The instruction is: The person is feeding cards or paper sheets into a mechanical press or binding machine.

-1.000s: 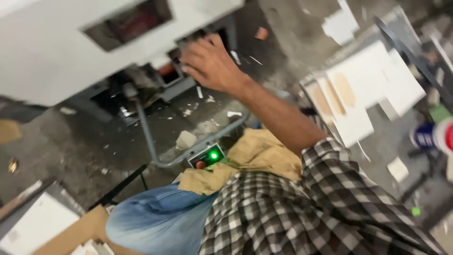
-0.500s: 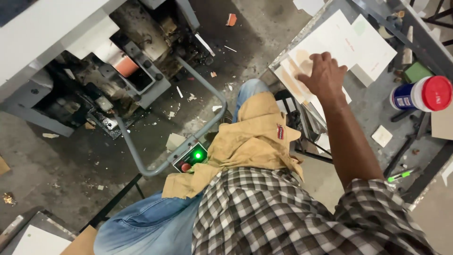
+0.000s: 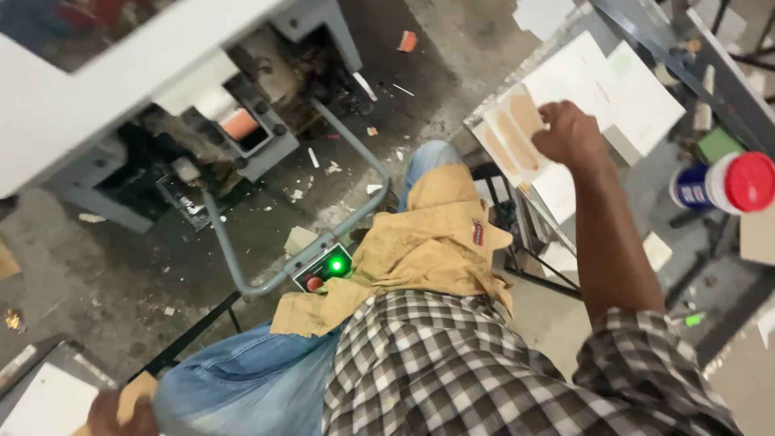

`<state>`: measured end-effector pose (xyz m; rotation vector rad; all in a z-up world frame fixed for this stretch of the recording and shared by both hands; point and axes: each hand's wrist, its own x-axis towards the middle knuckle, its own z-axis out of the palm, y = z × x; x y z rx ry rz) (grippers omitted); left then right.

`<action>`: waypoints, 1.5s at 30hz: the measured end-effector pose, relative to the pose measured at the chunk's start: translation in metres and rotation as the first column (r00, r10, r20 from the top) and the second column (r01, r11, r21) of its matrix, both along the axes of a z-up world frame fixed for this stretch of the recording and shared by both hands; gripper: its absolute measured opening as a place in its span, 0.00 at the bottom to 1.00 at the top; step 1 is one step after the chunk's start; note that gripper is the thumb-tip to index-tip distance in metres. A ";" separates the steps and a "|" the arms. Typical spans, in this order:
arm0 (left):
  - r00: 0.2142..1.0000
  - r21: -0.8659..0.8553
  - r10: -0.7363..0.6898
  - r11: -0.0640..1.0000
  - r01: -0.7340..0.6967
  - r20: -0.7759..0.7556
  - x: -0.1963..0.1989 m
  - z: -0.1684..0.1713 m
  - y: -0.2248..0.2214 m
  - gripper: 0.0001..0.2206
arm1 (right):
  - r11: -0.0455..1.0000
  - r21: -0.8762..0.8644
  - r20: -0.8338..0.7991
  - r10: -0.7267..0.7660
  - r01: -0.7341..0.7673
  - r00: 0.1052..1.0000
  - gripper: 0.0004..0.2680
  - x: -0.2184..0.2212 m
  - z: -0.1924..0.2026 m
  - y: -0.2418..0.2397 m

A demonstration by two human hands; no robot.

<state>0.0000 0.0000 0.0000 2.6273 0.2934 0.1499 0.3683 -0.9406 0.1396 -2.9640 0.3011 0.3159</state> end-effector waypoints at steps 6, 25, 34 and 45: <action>0.998 0.075 -0.060 0.996 0.058 0.036 0.236 0.197 -0.200 0.16 | 0.987 -0.075 0.428 0.163 -0.145 0.889 0.10 -0.023 -0.041 0.011; 0.846 0.463 -0.528 0.770 0.439 0.077 0.412 0.034 -0.323 0.15 | 0.998 -0.060 0.343 -0.013 0.035 0.939 0.11 -0.017 0.012 0.040; 0.767 0.443 -0.635 0.716 0.540 0.092 0.362 0.143 -0.267 0.06 | 0.805 0.172 0.581 0.382 -0.567 0.719 0.14 0.040 0.014 0.231; 0.983 0.513 0.180 0.842 -0.166 0.023 0.070 0.157 -0.068 0.16 | 0.480 0.060 0.442 0.774 -0.875 0.454 0.15 0.061 -0.073 0.426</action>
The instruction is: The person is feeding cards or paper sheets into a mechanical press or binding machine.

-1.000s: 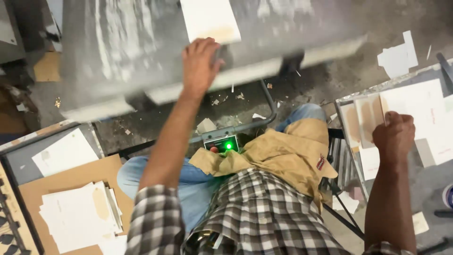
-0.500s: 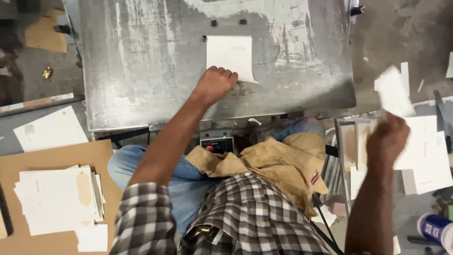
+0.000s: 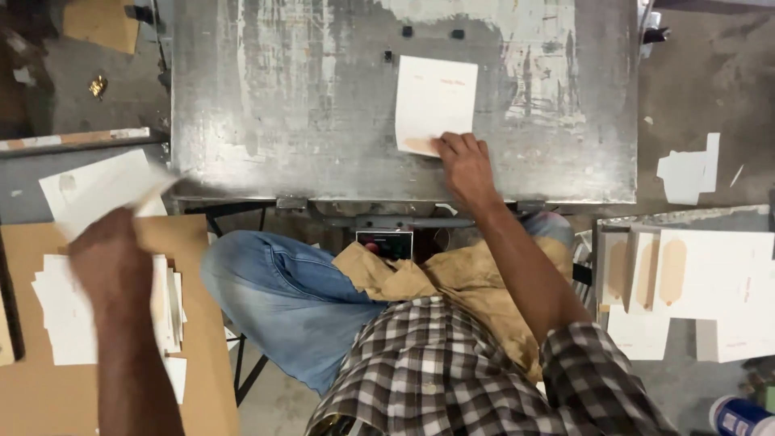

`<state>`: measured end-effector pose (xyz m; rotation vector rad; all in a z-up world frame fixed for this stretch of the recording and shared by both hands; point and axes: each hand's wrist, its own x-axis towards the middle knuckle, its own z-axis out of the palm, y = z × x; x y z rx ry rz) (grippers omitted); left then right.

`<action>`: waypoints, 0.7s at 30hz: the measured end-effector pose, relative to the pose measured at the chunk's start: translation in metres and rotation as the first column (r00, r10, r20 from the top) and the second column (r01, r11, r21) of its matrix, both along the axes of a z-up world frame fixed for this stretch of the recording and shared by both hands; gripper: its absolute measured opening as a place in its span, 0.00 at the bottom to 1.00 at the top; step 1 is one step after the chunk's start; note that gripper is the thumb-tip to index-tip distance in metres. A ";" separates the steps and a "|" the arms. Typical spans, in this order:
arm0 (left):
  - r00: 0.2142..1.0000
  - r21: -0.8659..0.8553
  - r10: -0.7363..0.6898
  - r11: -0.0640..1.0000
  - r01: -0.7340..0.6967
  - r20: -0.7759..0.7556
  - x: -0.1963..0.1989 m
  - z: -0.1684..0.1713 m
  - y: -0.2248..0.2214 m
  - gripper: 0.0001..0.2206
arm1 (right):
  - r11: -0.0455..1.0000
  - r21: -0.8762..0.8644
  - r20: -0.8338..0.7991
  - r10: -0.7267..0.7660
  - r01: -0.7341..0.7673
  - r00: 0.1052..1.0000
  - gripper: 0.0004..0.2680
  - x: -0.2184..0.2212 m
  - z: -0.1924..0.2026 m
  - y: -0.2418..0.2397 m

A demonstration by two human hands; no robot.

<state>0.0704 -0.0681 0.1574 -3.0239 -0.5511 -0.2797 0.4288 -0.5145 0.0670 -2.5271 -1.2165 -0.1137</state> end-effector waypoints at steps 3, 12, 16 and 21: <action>0.967 0.189 0.249 0.948 -0.256 0.062 -0.103 -0.054 0.022 0.11 | 0.997 0.046 0.045 0.059 -0.061 0.997 0.14 0.024 -0.007 0.017; 0.838 -0.156 0.522 0.825 -0.543 -0.158 -0.197 -0.168 -0.032 0.06 | 0.986 -0.146 -0.145 0.060 -0.082 0.988 0.11 0.062 0.000 0.032; 0.815 -0.253 0.551 0.774 -0.580 -0.180 -0.200 -0.161 -0.028 0.16 | 0.939 -0.315 -0.251 0.055 -0.136 0.966 0.26 0.104 0.013 0.055; 0.903 -0.246 0.422 0.870 -0.427 -0.076 -0.234 -0.192 0.014 0.23 | 0.948 -0.319 -0.336 -0.135 0.023 0.932 0.32 0.148 0.061 0.077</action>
